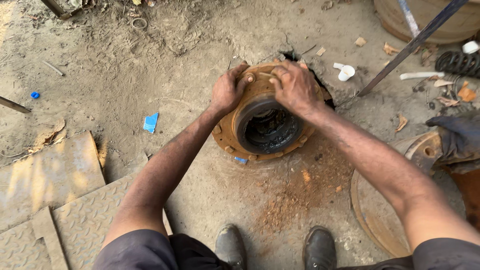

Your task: The person scrubs a large rusty metal flange with a small abrasive block, then wipes it with a dark cloth. The person repeats the scrubbing and wiping on the same part multiple times.

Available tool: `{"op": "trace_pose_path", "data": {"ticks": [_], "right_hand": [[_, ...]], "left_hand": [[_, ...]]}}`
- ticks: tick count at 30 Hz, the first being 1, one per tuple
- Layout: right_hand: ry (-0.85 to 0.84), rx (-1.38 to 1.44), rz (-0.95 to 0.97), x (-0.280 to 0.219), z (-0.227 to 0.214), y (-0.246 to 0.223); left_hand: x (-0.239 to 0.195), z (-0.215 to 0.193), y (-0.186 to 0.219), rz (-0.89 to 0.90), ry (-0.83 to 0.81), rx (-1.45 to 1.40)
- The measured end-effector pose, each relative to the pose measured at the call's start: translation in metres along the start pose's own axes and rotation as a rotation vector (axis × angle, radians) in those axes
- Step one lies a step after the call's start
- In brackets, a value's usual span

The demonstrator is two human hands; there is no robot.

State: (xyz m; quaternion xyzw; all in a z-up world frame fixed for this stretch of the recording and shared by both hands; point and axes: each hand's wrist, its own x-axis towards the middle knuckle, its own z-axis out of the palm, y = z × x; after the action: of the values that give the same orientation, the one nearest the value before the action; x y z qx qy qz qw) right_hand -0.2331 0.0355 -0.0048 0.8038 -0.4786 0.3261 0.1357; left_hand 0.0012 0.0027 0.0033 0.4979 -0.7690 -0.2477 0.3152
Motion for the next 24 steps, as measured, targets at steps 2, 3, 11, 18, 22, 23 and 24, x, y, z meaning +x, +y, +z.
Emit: {"op": "trace_pose_path", "data": {"ticks": [2,3,11,18,22,23,24], "right_hand": [[-0.134,-0.040,0.072,-0.003,-0.008,0.012],[-0.140,-0.053,0.072,-0.005,-0.014,0.020],[-0.268,-0.066,0.199,0.009,-0.045,0.014],[-0.143,0.521,0.292,0.013,-0.048,0.029],[-0.231,0.641,0.499,0.010,-0.040,0.028],[-0.290,0.684,0.623,0.013,-0.039,0.025],[-0.290,0.590,0.573,0.015,-0.039,0.022]], "left_hand": [[-0.002,-0.002,0.002,0.001,-0.001,0.001],[-0.002,-0.002,0.003,0.001,0.004,-0.002],[-0.002,-0.001,0.006,-0.030,-0.033,0.037],[-0.002,-0.002,0.004,0.003,-0.011,0.030],[-0.003,-0.002,0.004,-0.012,-0.010,0.037],[-0.002,-0.002,0.005,-0.029,-0.020,0.042],[-0.002,-0.001,0.006,-0.047,-0.030,0.046]]}}
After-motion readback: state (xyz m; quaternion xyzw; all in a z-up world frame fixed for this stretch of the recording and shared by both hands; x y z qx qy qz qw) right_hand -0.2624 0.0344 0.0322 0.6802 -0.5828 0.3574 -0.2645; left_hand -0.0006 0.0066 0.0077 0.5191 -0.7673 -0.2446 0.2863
